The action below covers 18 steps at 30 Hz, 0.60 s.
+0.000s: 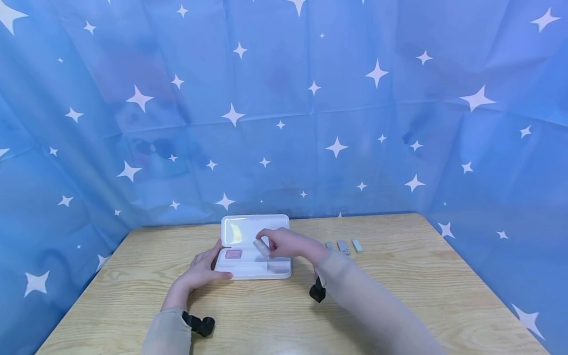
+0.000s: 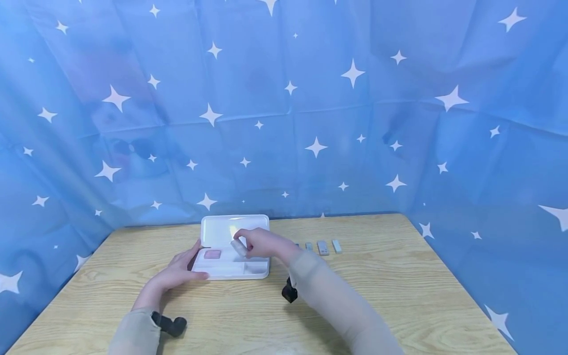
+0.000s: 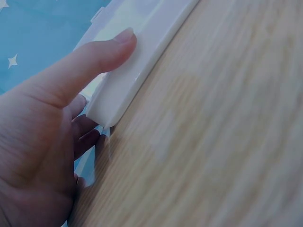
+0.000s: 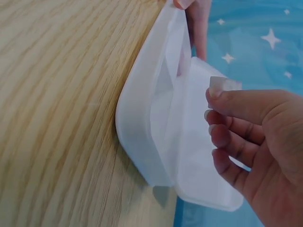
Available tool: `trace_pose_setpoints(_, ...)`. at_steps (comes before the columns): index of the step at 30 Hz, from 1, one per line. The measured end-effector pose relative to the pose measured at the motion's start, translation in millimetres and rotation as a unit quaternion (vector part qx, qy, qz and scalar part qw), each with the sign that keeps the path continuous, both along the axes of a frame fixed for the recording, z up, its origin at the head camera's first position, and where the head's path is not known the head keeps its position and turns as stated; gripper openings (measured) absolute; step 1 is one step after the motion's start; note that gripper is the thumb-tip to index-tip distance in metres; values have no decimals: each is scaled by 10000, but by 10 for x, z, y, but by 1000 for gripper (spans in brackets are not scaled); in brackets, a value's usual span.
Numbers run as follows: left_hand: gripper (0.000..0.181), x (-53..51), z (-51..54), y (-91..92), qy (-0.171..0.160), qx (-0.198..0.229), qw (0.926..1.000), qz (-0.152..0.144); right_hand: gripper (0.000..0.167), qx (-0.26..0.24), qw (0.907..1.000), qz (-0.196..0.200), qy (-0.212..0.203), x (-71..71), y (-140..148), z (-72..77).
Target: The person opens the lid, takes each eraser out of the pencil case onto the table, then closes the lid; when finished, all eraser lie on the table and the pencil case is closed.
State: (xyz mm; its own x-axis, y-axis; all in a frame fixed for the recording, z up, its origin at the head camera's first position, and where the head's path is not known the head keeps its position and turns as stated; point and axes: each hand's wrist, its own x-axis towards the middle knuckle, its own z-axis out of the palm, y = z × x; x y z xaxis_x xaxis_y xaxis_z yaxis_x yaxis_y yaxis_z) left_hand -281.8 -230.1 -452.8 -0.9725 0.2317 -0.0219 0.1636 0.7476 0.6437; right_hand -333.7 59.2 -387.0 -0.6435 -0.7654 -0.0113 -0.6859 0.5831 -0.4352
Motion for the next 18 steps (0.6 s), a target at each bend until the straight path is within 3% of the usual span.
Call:
trace_pose_setpoints(8,114,19,17,9,-13,11,10000,-34,53,-284,9983,-306,-399,59,171,-17)
trace_pose_setpoints(18,115,-3,-7,-9,-36,28,10000,-33,52,-593,9965,-392,-450,105,423,-100)
